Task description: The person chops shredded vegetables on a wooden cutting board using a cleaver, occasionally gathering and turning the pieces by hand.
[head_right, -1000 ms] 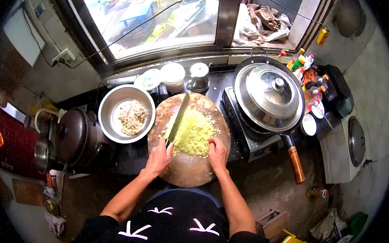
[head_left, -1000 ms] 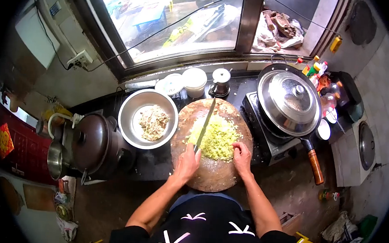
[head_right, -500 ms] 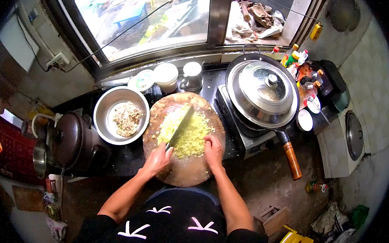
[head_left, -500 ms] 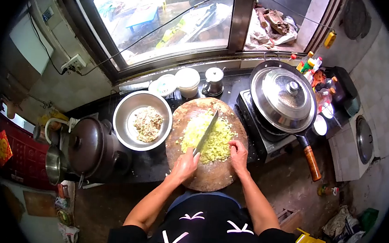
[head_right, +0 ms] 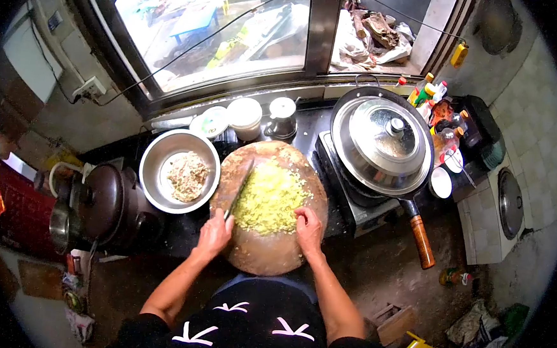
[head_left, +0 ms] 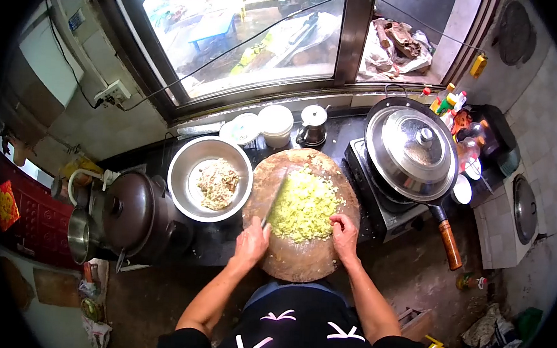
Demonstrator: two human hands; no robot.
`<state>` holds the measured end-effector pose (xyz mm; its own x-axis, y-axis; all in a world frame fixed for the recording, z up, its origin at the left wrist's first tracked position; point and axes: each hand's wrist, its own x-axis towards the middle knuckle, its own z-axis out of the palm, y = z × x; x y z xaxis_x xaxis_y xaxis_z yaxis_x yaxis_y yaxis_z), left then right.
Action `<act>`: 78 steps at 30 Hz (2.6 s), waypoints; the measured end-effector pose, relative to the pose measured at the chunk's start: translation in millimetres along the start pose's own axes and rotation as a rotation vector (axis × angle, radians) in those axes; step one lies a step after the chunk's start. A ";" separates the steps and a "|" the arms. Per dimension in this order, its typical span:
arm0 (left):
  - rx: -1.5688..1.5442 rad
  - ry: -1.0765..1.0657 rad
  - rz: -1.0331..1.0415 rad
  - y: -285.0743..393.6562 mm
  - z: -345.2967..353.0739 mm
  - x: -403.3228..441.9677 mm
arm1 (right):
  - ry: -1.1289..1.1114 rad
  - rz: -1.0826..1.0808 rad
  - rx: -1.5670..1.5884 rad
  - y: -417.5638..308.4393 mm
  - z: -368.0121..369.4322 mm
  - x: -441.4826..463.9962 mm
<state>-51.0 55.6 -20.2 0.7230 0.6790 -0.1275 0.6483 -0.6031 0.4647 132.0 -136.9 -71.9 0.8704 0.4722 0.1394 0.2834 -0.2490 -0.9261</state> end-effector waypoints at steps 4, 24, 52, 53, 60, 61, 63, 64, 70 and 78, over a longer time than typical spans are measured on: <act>0.134 0.174 0.223 -28.2 -12.0 56.9 | 0.065 0.042 -0.030 -5.1 -13.2 -7.8; 0.229 -0.054 0.622 -21.3 -60.5 33.4 | 0.049 0.077 -0.035 -3.4 -3.9 -18.0; -0.076 -0.083 0.056 62.8 -12.4 -16.1 | 0.035 0.059 0.029 -3.4 -4.3 -7.3; -0.064 -0.066 0.059 64.8 -5.6 -17.6 | 0.043 0.062 0.030 -1.1 -3.8 -7.4; -0.038 -0.044 0.114 57.1 -2.3 -21.5 | 0.062 0.039 0.032 3.7 -8.4 -8.0; -0.041 -0.015 0.106 56.5 2.8 -22.5 | 0.048 0.075 0.045 4.5 -8.8 -8.8; -0.015 -0.026 0.111 49.3 12.9 -20.0 | 0.011 0.086 0.032 4.3 -5.0 -10.3; -0.023 -0.034 0.114 45.0 14.3 -19.4 | -0.012 0.089 0.019 2.8 -4.6 -10.2; -0.058 -0.082 0.029 35.4 13.2 -25.7 | -0.013 0.091 0.037 -2.0 6.2 -9.8; -0.305 0.014 -0.160 6.3 -16.7 -38.6 | -0.032 0.044 0.098 -1.7 7.1 -7.5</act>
<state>-78.8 32.6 2.3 0.6135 0.7616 -0.2089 0.6503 -0.3372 0.6807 122.2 -134.0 -73.9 0.8673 0.4900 0.0880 0.2031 -0.1867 -0.9612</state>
